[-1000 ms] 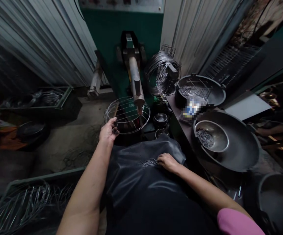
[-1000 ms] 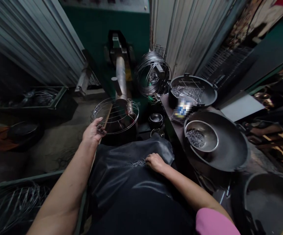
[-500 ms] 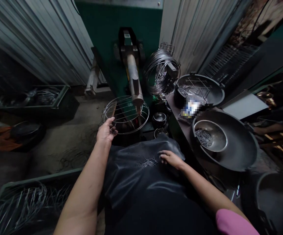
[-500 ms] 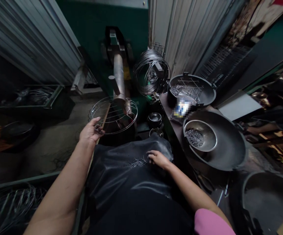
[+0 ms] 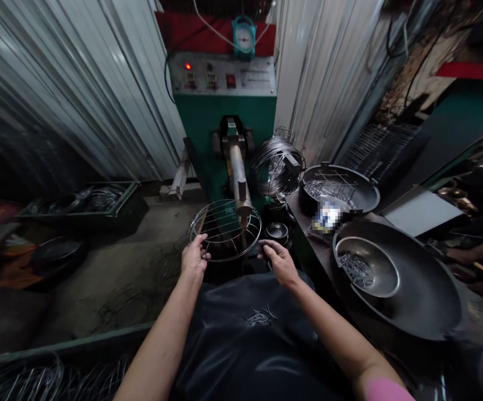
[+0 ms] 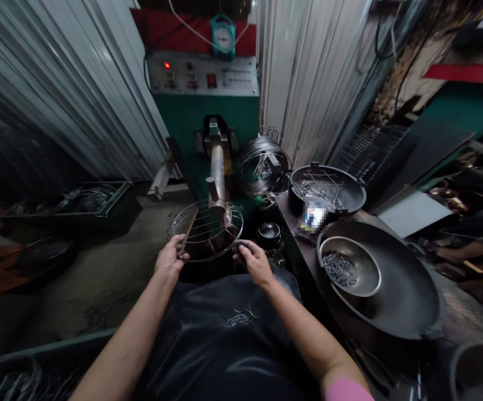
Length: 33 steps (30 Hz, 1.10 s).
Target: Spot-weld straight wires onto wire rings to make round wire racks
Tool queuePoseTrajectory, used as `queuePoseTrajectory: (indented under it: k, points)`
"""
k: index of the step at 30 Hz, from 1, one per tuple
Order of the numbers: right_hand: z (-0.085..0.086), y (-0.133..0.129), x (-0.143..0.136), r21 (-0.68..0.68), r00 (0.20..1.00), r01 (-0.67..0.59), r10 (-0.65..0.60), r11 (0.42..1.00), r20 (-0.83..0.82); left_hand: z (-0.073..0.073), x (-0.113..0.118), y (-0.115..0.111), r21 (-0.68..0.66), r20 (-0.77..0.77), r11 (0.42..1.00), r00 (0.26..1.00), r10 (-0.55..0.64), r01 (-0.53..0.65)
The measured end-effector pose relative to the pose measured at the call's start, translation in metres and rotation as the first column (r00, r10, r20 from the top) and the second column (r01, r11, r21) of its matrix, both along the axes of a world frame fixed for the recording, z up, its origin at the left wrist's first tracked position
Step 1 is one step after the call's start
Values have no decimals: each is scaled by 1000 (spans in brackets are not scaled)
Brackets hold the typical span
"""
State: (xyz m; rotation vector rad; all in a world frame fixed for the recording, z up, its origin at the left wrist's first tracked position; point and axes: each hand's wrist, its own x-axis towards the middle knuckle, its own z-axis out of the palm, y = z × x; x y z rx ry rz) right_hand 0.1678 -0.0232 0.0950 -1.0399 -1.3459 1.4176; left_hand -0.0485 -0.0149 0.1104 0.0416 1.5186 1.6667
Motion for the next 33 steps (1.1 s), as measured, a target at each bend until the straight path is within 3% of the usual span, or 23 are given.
queuePoseTrajectory:
  k: [3, 9, 13, 33]
  points:
    - [9, 16, -26, 66, 1000, -5, 4, 998, 19, -3, 1, -1, 59, -28, 998, 1000, -13, 15]
    - [-6, 25, -36, 101, 961, -93, 63, 991, 270, 0, 3, -1, 140, -120, 989, 993, -24, 40]
    - [-8, 28, -34, 38, 967, -79, 67, 996, 247, 0, 6, 0, 142, -102, 989, 995, -20, 35]
    - [-2, 44, -42, 111, 976, 13, -37, 994, 215, 1, 6, 19, 80, -102, 997, 995, -7, 16]
